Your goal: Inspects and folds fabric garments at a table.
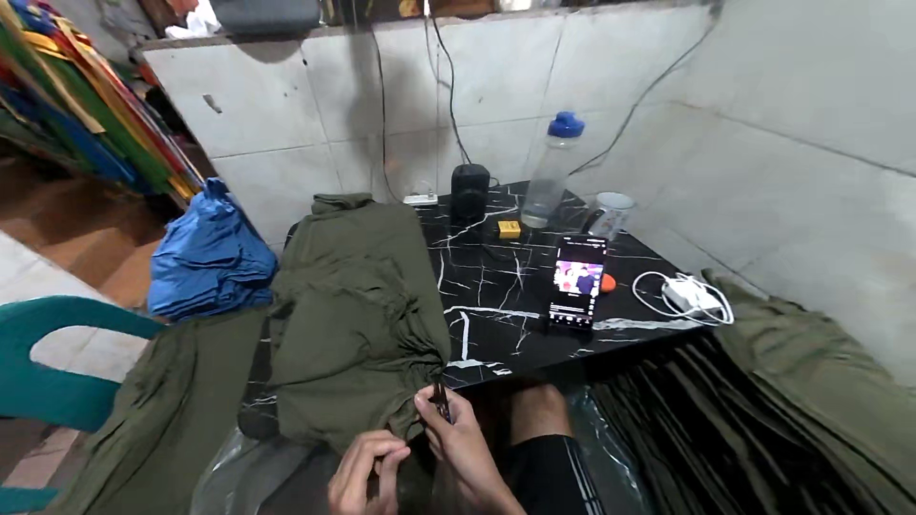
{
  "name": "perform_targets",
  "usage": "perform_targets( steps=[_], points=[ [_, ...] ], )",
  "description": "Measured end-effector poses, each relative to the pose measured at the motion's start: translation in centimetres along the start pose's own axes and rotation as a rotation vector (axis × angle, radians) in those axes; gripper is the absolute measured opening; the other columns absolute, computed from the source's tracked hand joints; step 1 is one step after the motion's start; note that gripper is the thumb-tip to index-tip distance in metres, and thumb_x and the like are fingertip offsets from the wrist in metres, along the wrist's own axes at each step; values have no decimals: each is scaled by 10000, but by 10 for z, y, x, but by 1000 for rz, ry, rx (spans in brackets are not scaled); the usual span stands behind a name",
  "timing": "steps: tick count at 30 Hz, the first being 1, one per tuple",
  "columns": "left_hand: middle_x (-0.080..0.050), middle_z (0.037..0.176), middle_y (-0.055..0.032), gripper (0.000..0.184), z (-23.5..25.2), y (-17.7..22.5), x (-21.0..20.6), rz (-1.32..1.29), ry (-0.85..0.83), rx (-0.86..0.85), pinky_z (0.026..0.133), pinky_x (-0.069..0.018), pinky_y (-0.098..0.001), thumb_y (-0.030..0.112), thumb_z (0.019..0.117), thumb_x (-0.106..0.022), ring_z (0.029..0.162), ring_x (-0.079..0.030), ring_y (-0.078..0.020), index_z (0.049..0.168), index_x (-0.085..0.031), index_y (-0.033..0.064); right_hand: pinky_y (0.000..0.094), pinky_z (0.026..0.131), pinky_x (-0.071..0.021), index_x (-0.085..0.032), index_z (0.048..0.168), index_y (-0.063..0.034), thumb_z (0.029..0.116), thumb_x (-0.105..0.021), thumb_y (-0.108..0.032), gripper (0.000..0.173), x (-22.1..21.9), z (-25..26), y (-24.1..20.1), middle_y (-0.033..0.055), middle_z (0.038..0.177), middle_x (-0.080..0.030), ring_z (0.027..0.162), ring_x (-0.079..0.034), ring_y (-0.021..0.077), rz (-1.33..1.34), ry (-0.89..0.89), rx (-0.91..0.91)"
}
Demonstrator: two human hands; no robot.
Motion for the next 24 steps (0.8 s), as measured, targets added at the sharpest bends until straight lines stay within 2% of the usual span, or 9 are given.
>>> perform_targets(
  steps=[2,5,8,11,15,18,21,23,24],
  points=[
    [-726,930,-20,142,-1,0,-2,-95,-144,59,751,-588,-177,180,998,-654,844,-689,-28,926,-674,60,176,426,-342,-658,1088,-47,1019,-630,-191,162,-2,0,-1,-30,682,-557,468,-395,9,-31,8,23],
    [-727,908,-46,281,-2,-6,0,-38,-299,110,782,-593,-233,230,1042,-581,845,-693,-67,887,-714,37,197,562,-494,-685,1050,-32,939,-752,-207,217,-5,-3,-10,-35,725,-659,602,-584,28,-171,12,133],
    [-728,1013,-56,224,8,-15,14,215,-141,112,867,-578,-286,292,977,-691,978,-684,-129,982,-745,74,176,505,-416,-695,973,-55,899,-787,-238,218,-7,-7,-14,-34,752,-617,556,-491,14,-331,55,171],
    [-680,1197,-138,384,10,-30,8,452,-122,84,927,-541,-460,349,911,-699,1105,-645,-303,1199,-717,96,199,542,-423,-679,922,-58,914,-743,-235,188,-16,-11,-20,-7,743,-585,604,-497,38,-519,64,319],
    [-647,1158,-215,381,6,-39,27,558,-1,159,883,-548,-522,120,761,-672,1065,-638,-384,1131,-747,71,330,613,-554,-685,907,-52,863,-695,-130,90,-26,-20,-32,66,793,-665,692,-647,154,-843,47,557],
    [-596,1091,-231,393,9,-41,94,561,161,285,764,-537,-398,-33,713,-620,924,-607,-296,1092,-721,-18,384,577,-548,-669,944,-70,867,-692,-126,98,-20,-17,-35,72,805,-644,682,-645,192,-1004,-26,556],
    [-693,1096,-165,438,15,-39,121,326,111,334,605,-492,-269,-86,813,-503,711,-581,-105,1228,-644,-75,429,610,-524,-655,941,-66,900,-657,-146,90,-29,-9,-30,74,742,-625,674,-628,214,-920,-199,462],
    [-660,1346,-105,467,22,-28,113,-27,33,319,764,-614,-268,-58,916,-552,961,-701,-83,1379,-592,-10,290,580,-478,-640,895,-62,908,-665,-124,68,-36,-6,-38,16,810,-653,642,-574,91,-515,-238,490],
    [-523,1532,-30,545,29,-20,110,-181,-20,263,1012,-557,-304,53,988,-605,1256,-611,-101,1518,-482,92,201,623,-510,-620,891,-105,944,-694,-154,103,-36,-5,-47,15,1019,-743,715,-620,4,-198,-258,500]
  ],
)
Point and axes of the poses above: each hand's wrist, its own z-axis towards the middle knuckle, its own x-axis out of the back of the hand, y = z × x, the point moved 8 cm from there along z, towards the middle knuckle
